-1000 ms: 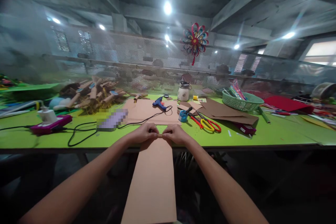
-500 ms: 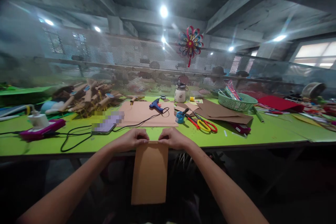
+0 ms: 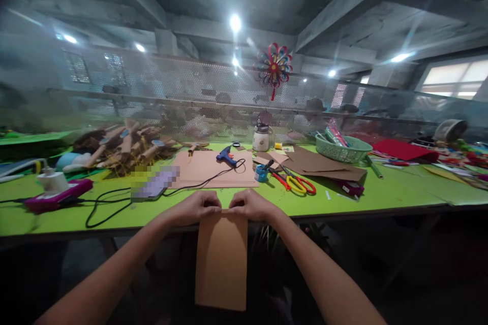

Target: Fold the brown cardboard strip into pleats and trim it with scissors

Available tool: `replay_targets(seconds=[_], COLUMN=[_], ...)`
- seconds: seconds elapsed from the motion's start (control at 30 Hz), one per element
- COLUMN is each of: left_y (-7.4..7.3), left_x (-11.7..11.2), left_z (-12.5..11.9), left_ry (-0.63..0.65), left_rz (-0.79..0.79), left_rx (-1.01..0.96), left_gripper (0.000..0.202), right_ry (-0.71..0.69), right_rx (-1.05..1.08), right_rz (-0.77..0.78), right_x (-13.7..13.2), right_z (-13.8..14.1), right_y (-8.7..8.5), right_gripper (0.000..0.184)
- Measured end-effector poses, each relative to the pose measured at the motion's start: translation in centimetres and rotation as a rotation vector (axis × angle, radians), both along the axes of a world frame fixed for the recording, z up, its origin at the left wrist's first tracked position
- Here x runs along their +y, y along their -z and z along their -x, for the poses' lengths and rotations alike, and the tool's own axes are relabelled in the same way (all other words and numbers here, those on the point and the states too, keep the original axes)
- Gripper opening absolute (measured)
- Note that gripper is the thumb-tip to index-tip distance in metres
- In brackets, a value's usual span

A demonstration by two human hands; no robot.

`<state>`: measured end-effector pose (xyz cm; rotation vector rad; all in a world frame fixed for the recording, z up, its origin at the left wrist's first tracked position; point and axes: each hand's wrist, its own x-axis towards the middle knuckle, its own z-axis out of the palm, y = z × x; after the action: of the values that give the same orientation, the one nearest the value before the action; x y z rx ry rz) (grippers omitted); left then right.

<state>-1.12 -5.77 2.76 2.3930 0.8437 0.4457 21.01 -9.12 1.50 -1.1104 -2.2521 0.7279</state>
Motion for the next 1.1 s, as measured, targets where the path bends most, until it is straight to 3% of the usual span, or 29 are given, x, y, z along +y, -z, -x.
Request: replay_targets(seconds=[0.2,0.33,0.6,0.9,1.1], left_y=[-0.9,-0.7,-1.5,0.2,-0.3], left_x=[-0.2,0.1,-0.2,-0.5,0.0], left_z=[-0.3,-0.1,0.3,0.3,0.5], left_ry=[0.076,0.075,0.092,0.115,0.035], left_rz=[0.036,0.035,0.056,0.187,0.196], left_rx=[-0.032,-0.039,0.033,-0.043,-0.059], left_gripper=[0.025,0.025,0.029,0.032,0.037], right_ry=[-0.021,0.008,-0.076,-0.111,-0.090], right_rx=[-0.004,-0.060,-0.106,-0.087,-0.012], right_rz=[0.131,0.123,0.013,0.159,0.203], right_x=[-0.5,-0.7,-2.2,-1.5,-1.3], right_z=[-1.2,-1.6,-1.3,-2.0,-2.3], right_y=[-1.4,-1.4,-1.4,-0.8,-1.7], right_gripper=[0.034,0.035,0.028,0.032,0.036])
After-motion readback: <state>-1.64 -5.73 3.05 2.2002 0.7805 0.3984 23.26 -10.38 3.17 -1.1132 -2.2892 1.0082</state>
